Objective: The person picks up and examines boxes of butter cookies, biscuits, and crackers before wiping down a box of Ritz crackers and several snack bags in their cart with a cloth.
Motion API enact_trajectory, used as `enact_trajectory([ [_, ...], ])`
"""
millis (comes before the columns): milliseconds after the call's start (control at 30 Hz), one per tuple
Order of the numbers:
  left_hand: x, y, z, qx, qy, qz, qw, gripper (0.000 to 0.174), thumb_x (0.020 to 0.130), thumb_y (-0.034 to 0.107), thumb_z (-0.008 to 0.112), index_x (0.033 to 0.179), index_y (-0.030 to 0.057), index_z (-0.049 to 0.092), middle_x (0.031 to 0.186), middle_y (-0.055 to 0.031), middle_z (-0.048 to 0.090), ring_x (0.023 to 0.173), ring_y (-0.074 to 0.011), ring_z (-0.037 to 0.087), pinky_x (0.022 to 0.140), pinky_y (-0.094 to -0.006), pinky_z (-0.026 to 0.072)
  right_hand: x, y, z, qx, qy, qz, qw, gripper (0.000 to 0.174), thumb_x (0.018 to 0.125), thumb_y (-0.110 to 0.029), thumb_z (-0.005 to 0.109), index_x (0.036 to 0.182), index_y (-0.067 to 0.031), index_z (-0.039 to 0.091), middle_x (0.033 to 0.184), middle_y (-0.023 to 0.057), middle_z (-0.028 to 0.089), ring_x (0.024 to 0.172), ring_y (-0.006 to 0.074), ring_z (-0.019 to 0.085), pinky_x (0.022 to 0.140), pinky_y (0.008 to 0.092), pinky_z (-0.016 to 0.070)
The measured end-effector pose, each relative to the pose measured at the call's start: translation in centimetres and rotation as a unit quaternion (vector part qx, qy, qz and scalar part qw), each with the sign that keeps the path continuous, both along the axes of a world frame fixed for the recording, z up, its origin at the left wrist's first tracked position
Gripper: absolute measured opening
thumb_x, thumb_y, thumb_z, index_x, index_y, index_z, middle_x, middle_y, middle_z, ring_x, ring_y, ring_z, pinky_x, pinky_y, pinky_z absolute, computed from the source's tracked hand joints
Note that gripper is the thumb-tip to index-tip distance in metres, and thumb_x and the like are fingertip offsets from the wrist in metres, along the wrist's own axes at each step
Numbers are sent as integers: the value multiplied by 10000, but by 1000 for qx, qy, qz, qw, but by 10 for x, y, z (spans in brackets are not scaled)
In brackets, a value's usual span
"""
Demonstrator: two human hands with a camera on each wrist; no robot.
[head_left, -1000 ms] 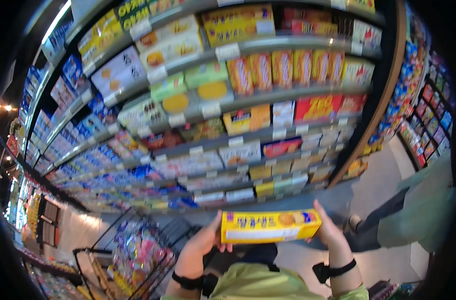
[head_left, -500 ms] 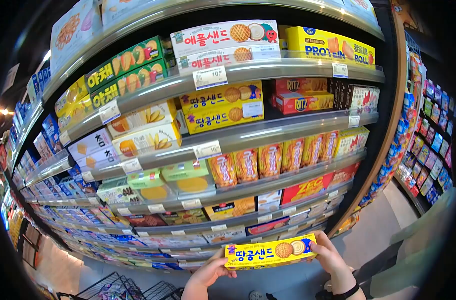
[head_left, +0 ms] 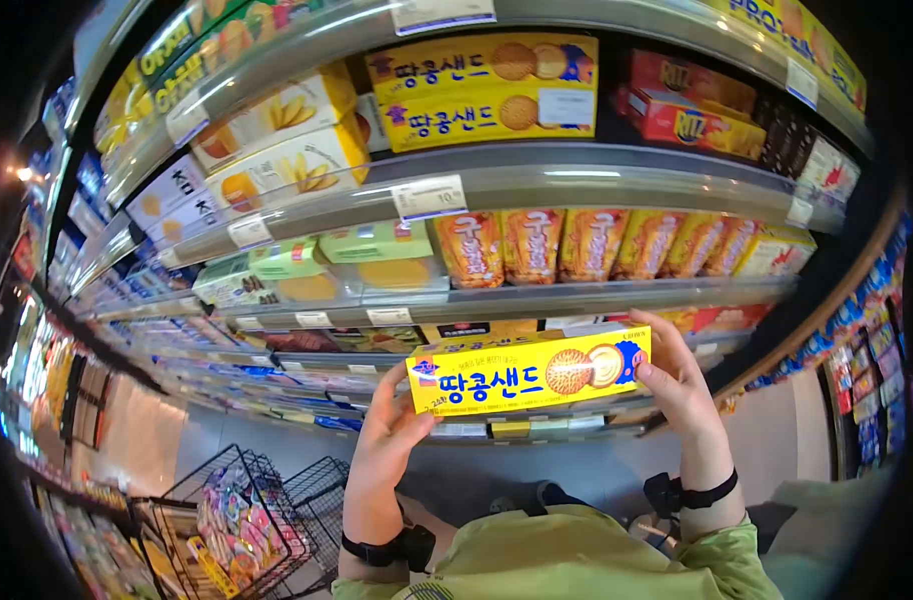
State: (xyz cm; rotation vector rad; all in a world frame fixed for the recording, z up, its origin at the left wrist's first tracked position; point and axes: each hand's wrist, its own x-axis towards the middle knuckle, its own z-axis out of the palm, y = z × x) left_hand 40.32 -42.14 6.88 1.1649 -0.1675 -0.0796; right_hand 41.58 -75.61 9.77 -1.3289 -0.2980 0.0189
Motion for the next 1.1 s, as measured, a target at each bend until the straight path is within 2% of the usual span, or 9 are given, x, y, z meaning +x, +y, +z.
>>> enact_trajectory([
  [167, 0, -11, 23, 32, -58, 94, 993, 646, 826, -54, 590, 1408, -7, 314, 1253, -147, 536, 1127, -193, 525, 952, -321, 414, 31, -5, 22, -37, -74, 84, 993, 558, 865, -69, 661, 1335, -57, 362, 1287, 73, 431, 1201, 203, 457, 1022, 363, 369],
  [267, 15, -19, 37, 38, -125, 127, 983, 577, 849, -72, 551, 1388, -45, 348, 1258, -127, 517, 1137, -185, 515, 972, -308, 403, 50, -8, 34, -111, -220, 31, 969, 550, 861, -61, 660, 1326, -57, 367, 1257, 86, 426, 1207, 205, 451, 1008, 359, 395],
  [367, 25, -25, 81, 295, -255, 247, 887, 454, 895, -18, 528, 1333, -71, 420, 1230, -106, 477, 1157, -182, 483, 959, -307, 399, 66, -13, 65, -149, -323, 9, 935, 540, 859, -60, 661, 1316, -50, 374, 1260, 96, 430, 1201, 203, 459, 1000, 352, 400],
  [533, 73, -27, 115, 269, -292, 293, 870, 428, 915, 16, 527, 1321, -83, 433, 1223, -113, 488, 1140, -179, 490, 949, -293, 398, 93, -6, 111, -77, -242, -14, 967, 575, 901, -121, 622, 1400, -56, 343, 1246, 100, 451, 1015, 141, 575, 849, 259, 473],
  [800, 105, -28, 138, 255, -335, 304, 855, 445, 931, 91, 566, 1330, -65, 446, 1188, -99, 511, 1038, -157, 508, 926, -286, 407, 121, -7, 137, -90, -285, -34, 954, 540, 924, -156, 594, 1403, -50, 368, 1216, 95, 502, 998, 120, 565, 859, 250, 460],
  [933, 116, -30, 143, 201, -312, 306, 877, 440, 913, 59, 583, 1319, -58, 463, 1159, -89, 523, 902, -97, 536, 773, -231, 453, 122, -2, 152, -167, -353, -114, 914, 537, 893, -161, 627, 1376, -66, 413, 1140, 87, 556, 962, 142, 567, 845, 280, 461],
  [967, 123, -29, 142, 203, -315, 321, 870, 471, 895, 37, 598, 1335, -27, 441, 1168, -97, 549, 779, -67, 552, 682, -210, 461, 123, -2, 156, -169, -356, -116, 912, 537, 893, -161, 627, 1376, -66, 413, 1140, 87, 556, 962, 142, 567, 845, 280, 461],
  [1033, 126, -39, 152, 208, -336, 349, 850, 479, 900, 30, 587, 1348, -3, 421, 1118, -103, 590, 741, -57, 534, 656, -201, 443, 125, -1, 164, -290, -438, -218, 822, 500, 840, -103, 665, 1297, -66, 466, 1079, 108, 581, 939, 209, 578, 835, 326, 461],
  [1100, 135, -46, 153, 235, -346, 391, 819, 493, 877, -9, 586, 1335, 45, 410, 1001, -120, 668, 661, -41, 529, 577, -191, 414, 138, 3, 159, -311, -442, -242, 806, 479, 814, -73, 676, 1250, -67, 478, 1066, 129, 583, 939, 253, 578, 829, 342, 459],
])
